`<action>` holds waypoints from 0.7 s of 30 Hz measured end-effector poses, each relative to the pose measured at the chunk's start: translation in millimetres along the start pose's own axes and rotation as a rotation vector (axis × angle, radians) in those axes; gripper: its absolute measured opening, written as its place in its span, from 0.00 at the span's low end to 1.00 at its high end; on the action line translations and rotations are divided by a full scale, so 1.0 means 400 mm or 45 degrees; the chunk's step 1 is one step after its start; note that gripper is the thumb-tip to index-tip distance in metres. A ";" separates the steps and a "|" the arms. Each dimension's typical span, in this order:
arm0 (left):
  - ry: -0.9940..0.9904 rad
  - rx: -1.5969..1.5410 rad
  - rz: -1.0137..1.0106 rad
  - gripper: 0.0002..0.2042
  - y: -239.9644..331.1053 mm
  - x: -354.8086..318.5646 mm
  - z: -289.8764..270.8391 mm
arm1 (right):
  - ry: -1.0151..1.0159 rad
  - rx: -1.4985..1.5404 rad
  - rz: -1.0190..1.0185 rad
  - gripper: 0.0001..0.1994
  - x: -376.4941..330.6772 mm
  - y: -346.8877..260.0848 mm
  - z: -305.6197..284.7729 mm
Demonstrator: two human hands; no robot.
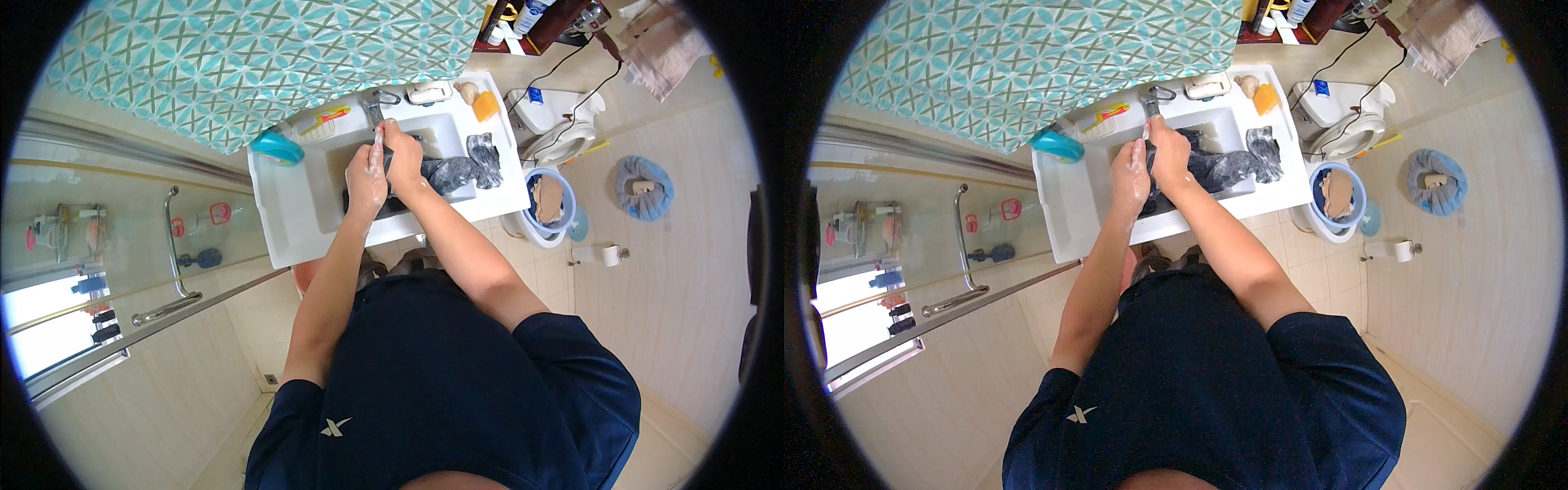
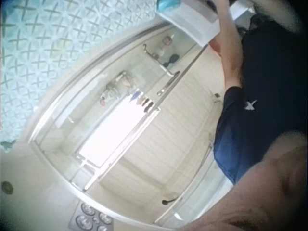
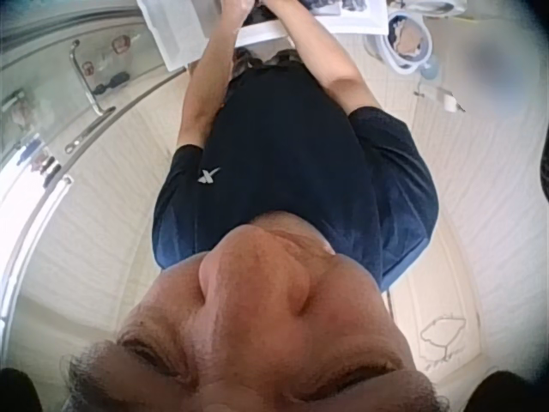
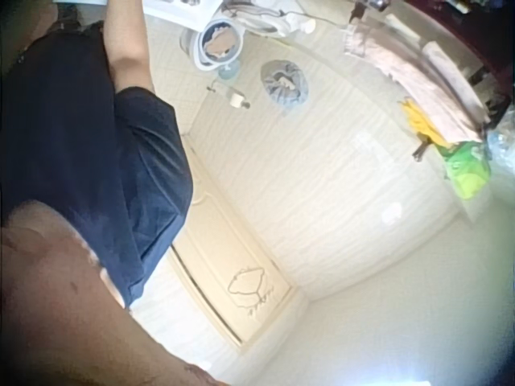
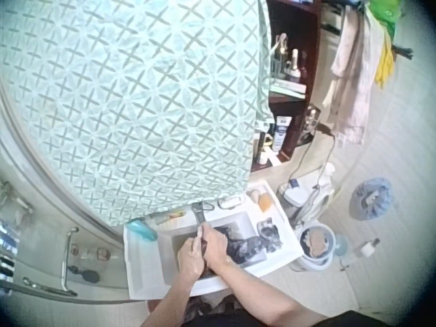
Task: The person hand-washes dark garments in a bathroom sink. They scrub the fabric with soapy hands, rinse under running water, and wring out excess water. The person repeats this process for multiple items.
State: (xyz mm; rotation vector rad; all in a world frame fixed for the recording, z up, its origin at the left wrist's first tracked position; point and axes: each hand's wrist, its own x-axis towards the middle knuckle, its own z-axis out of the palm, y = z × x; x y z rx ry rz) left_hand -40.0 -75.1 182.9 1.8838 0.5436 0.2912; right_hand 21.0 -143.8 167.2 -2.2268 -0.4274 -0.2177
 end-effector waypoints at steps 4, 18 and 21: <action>0.226 -0.339 -0.035 0.20 -0.059 0.036 -0.009 | -0.031 -0.413 -0.378 0.04 -0.016 -0.006 -0.001; -0.041 -1.286 -0.243 0.20 -0.100 0.067 -0.142 | -0.804 0.640 0.271 0.10 -0.021 0.035 -0.056; 0.224 -0.179 -0.086 0.21 -0.114 0.066 -0.118 | -0.512 0.767 0.219 0.09 -0.047 0.002 -0.050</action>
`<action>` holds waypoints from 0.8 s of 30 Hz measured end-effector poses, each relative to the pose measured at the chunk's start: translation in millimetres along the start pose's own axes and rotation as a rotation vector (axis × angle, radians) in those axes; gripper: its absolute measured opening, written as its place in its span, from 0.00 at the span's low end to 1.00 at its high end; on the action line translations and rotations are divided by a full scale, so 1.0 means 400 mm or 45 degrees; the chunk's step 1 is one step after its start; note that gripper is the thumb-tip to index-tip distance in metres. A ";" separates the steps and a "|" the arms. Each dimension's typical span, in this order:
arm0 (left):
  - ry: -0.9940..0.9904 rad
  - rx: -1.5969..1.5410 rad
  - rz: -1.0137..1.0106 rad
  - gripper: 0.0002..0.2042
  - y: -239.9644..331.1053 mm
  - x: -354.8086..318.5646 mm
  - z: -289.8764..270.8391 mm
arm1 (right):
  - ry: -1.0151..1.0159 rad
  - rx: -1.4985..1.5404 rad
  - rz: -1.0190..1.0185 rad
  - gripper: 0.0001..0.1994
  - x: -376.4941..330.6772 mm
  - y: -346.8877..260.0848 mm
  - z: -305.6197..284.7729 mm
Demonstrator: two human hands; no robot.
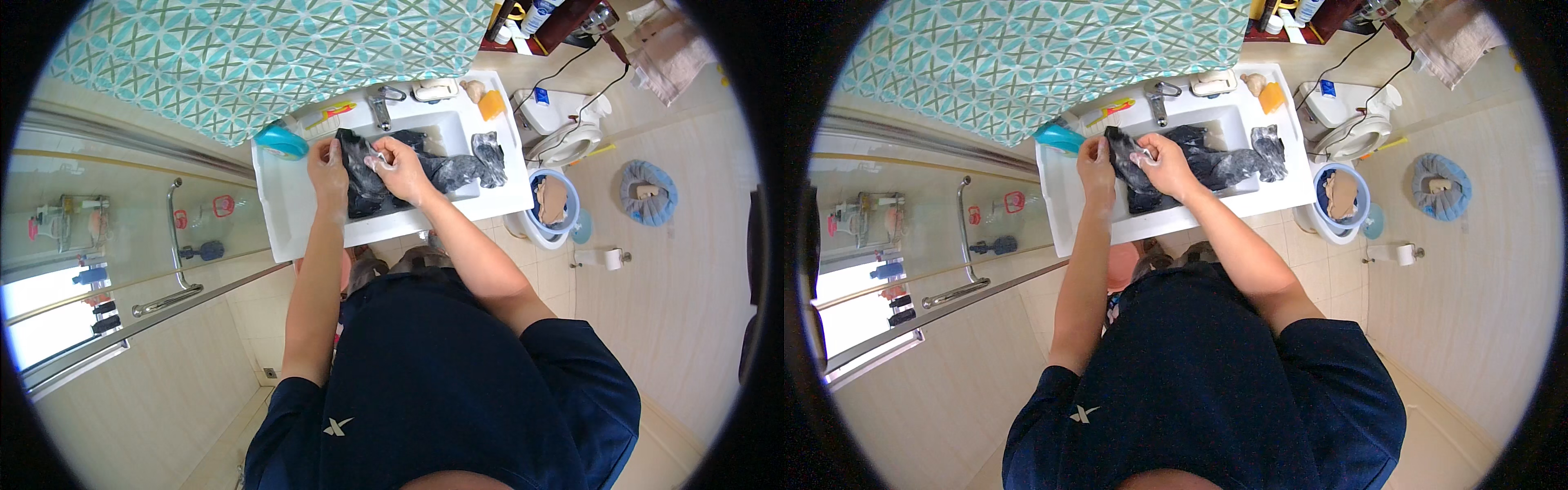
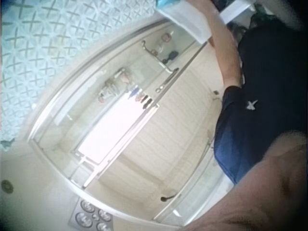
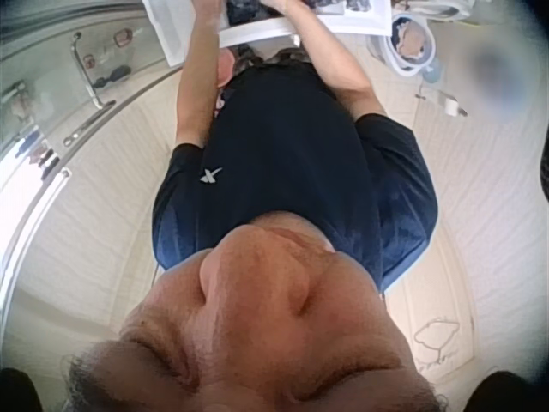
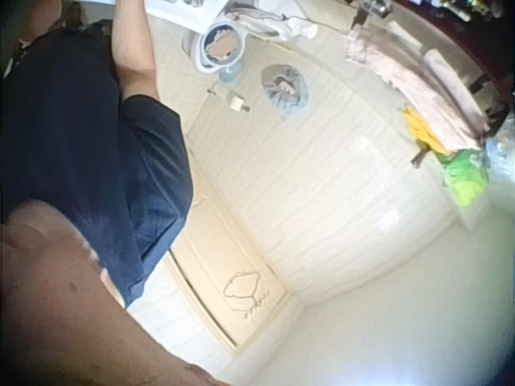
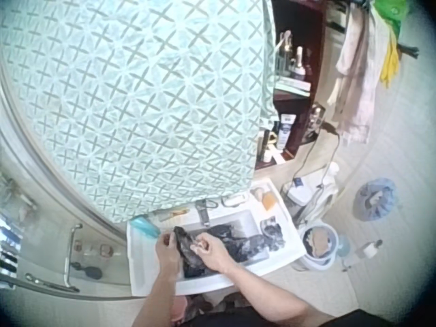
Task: The person hand-washes dark garments in a bathroom sink. They scrub the fabric with soapy hands, rinse under running water, and wring out excess water. The person repeats this process for multiple items.
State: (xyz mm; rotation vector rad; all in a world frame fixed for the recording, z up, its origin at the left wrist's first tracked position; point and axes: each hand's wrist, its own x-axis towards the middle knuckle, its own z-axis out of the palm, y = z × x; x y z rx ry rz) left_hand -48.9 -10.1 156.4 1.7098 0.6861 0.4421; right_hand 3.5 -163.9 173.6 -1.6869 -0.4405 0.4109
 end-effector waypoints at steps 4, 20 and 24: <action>-0.298 -0.944 -0.651 0.22 -0.028 -0.046 0.022 | 0.268 -0.350 -0.508 0.10 -0.037 -0.021 0.042; -0.641 -1.521 -0.571 0.30 0.043 -0.137 0.031 | 0.260 -0.794 -0.010 0.33 0.118 -0.026 0.086; -0.708 -1.755 -0.611 0.29 0.040 -0.142 0.014 | 0.454 -1.146 -0.219 0.31 0.154 -0.010 0.074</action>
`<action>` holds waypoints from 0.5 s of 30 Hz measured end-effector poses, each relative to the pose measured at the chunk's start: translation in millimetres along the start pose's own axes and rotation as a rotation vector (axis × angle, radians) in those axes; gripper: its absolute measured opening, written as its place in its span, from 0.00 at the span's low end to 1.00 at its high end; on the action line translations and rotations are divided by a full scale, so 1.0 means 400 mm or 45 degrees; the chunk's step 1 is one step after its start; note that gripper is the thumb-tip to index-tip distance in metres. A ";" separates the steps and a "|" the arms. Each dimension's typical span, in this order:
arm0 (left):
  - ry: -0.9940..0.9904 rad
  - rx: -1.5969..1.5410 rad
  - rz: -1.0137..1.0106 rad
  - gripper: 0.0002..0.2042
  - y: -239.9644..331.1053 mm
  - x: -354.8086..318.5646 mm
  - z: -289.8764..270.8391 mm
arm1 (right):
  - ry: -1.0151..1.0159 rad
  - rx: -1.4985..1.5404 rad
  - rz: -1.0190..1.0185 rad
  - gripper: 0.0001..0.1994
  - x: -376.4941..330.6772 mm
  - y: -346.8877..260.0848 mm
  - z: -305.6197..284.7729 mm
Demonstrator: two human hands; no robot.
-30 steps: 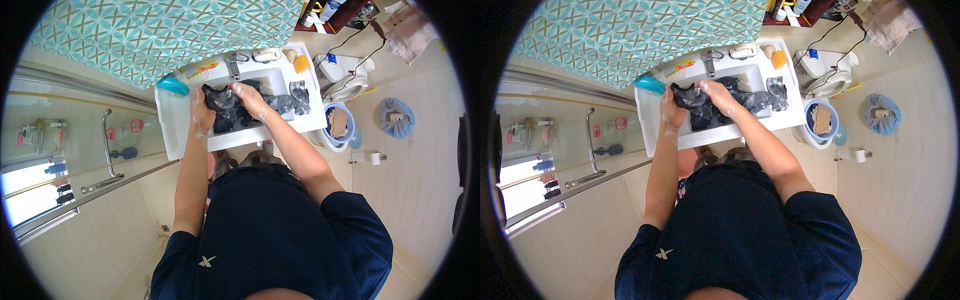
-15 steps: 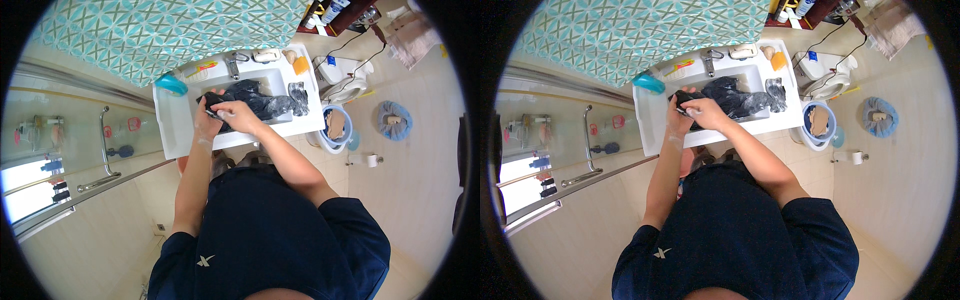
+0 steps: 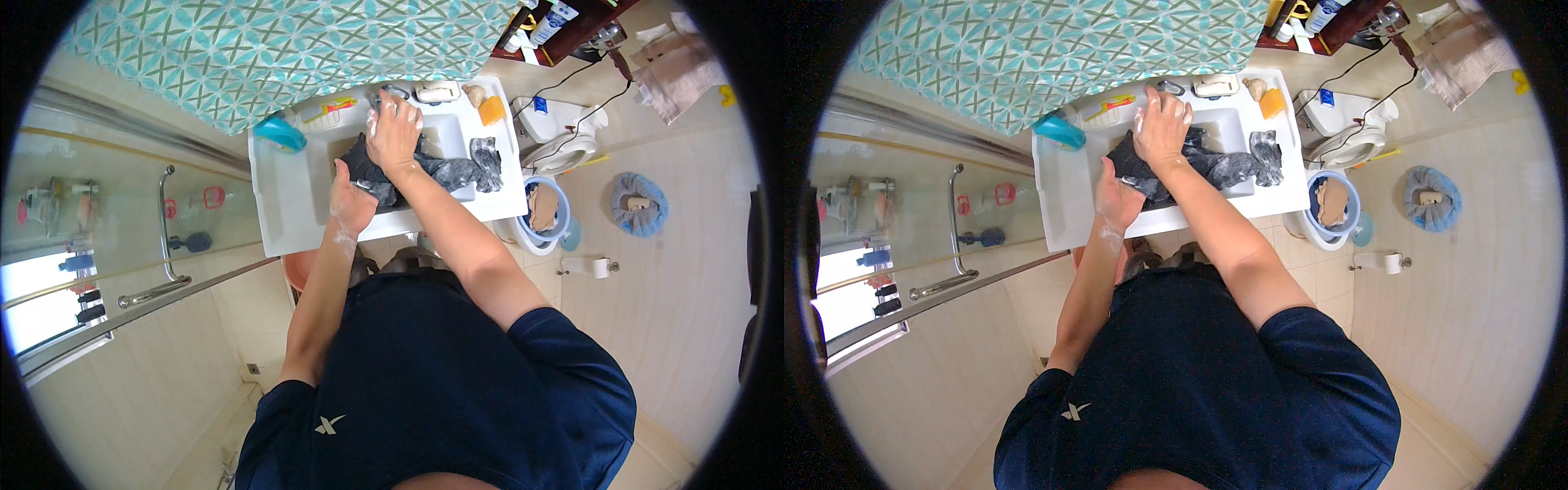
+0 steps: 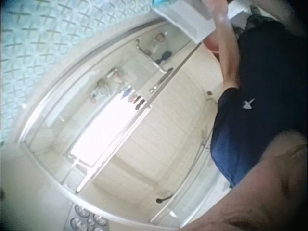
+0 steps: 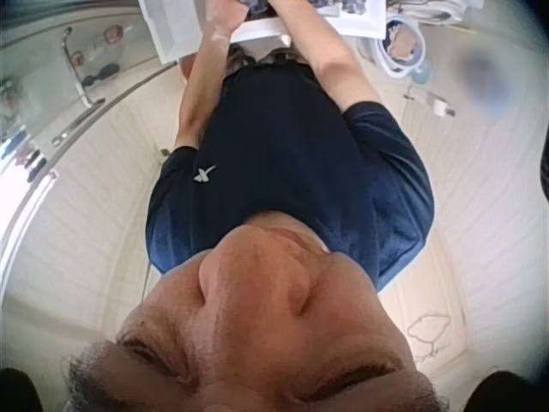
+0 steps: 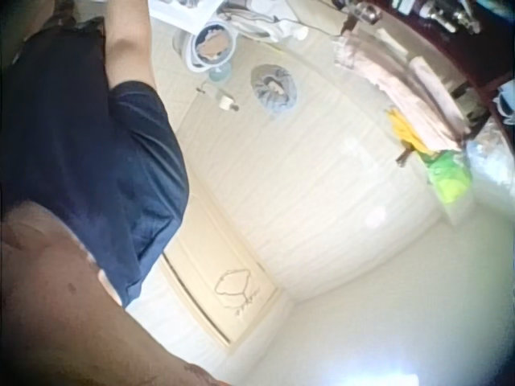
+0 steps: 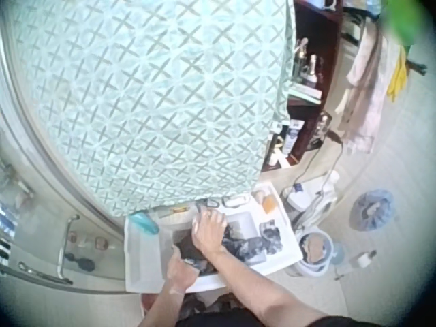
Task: The person hand-washes dark garments in a bathroom sink. They scrub the fabric with soapy hands, rinse under running water, and wring out excess water. The person repeats this process for multiple items.
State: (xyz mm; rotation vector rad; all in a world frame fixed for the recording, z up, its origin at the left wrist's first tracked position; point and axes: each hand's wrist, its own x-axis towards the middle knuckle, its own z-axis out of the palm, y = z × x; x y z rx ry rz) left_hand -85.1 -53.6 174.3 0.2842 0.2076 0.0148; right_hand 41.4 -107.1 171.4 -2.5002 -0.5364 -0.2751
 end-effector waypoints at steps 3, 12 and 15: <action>0.181 0.229 0.159 0.29 -0.013 0.006 -0.012 | 0.135 -0.281 -0.271 0.31 -0.008 -0.002 0.007; 0.363 0.867 0.356 0.32 -0.049 0.049 -0.039 | -0.490 -1.004 -0.768 0.32 -0.101 -0.018 -0.031; 0.431 0.666 0.344 0.30 -0.012 0.036 -0.059 | -0.472 -0.549 -0.788 0.26 -0.109 0.003 -0.060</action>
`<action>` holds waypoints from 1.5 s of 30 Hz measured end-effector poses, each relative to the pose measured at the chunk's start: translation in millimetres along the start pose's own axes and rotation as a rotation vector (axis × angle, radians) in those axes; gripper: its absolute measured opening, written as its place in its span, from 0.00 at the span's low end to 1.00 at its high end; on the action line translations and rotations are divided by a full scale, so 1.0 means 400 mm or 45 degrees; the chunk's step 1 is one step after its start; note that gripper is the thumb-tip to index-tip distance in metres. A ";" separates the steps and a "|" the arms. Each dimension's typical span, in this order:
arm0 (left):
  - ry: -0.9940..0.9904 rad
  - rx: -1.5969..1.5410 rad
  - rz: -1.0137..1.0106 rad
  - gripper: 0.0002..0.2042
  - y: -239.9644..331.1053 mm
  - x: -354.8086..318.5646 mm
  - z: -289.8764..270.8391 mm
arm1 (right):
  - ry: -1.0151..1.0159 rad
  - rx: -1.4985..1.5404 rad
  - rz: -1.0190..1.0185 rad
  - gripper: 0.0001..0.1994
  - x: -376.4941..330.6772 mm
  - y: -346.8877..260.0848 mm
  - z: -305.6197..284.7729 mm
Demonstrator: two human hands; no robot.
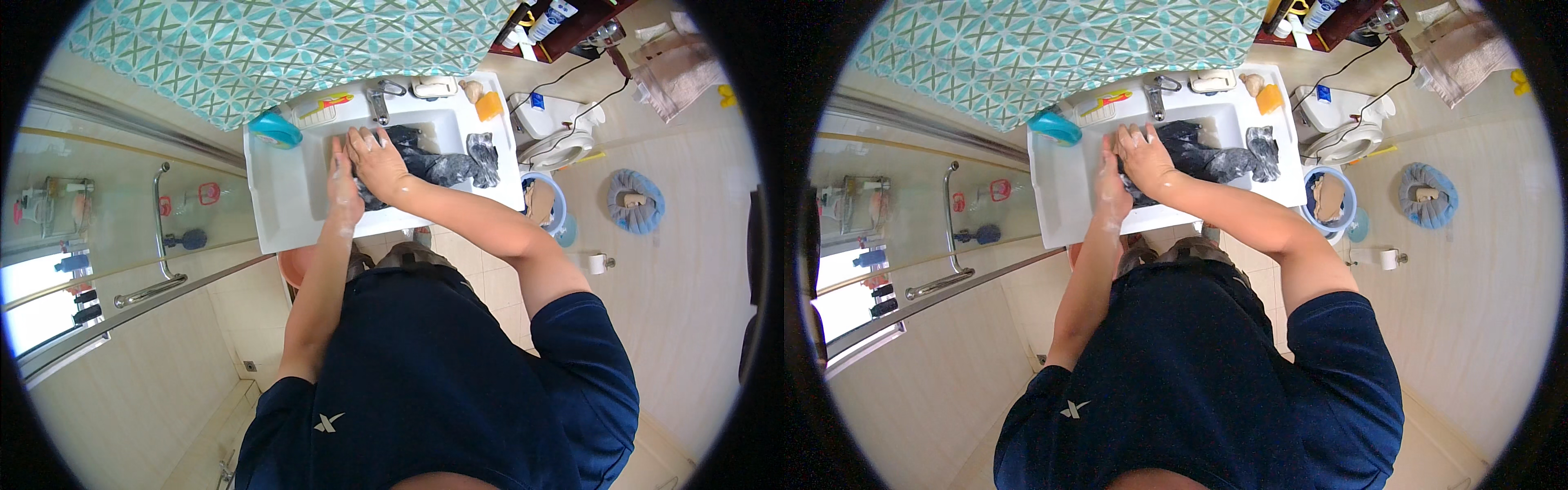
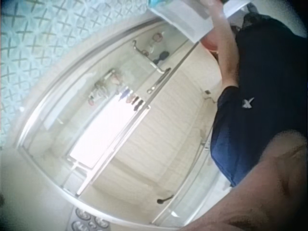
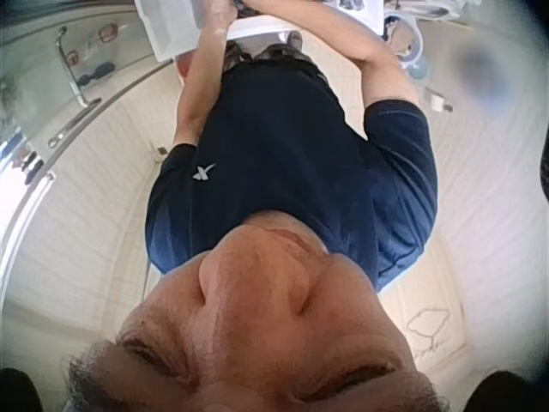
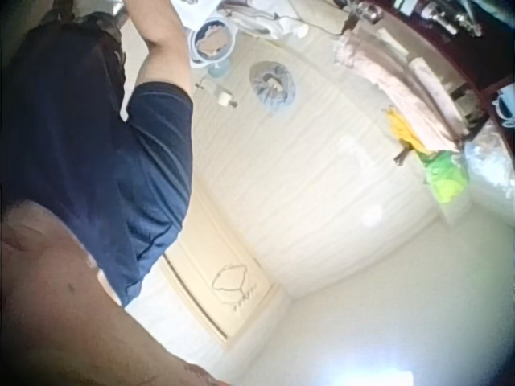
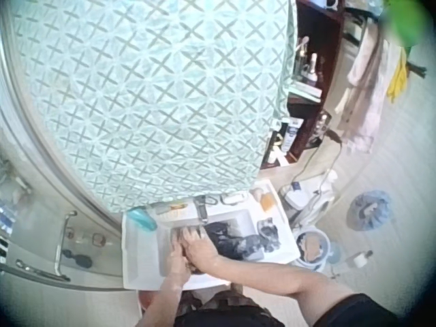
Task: The person hand-washes dark garments in a bathroom sink. They scrub the fabric with soapy hands, rinse under running water, and wring out excess water. The person repeats this process for multiple items.
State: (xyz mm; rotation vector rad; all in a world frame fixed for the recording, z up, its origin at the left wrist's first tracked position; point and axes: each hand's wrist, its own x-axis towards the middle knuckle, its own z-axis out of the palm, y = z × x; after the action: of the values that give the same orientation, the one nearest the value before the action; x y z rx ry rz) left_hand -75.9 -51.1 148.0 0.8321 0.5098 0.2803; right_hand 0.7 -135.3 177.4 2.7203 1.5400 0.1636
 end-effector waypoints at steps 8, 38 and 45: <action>-0.534 -0.877 -0.313 0.27 0.029 0.064 -0.067 | -0.469 3.430 0.966 0.14 0.021 0.032 0.011; -0.553 3.216 0.834 0.25 0.018 0.202 0.000 | 0.303 1.033 0.285 0.11 0.000 0.007 -0.036; -0.755 2.431 0.852 0.25 -0.044 0.225 -0.121 | 0.261 0.935 0.592 0.10 0.077 0.062 -0.037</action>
State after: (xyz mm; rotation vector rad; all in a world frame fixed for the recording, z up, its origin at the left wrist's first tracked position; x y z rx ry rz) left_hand -24.9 6.6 78.5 2.8451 -0.2818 0.0516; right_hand 36.2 -122.6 196.1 3.7192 1.1162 -0.1682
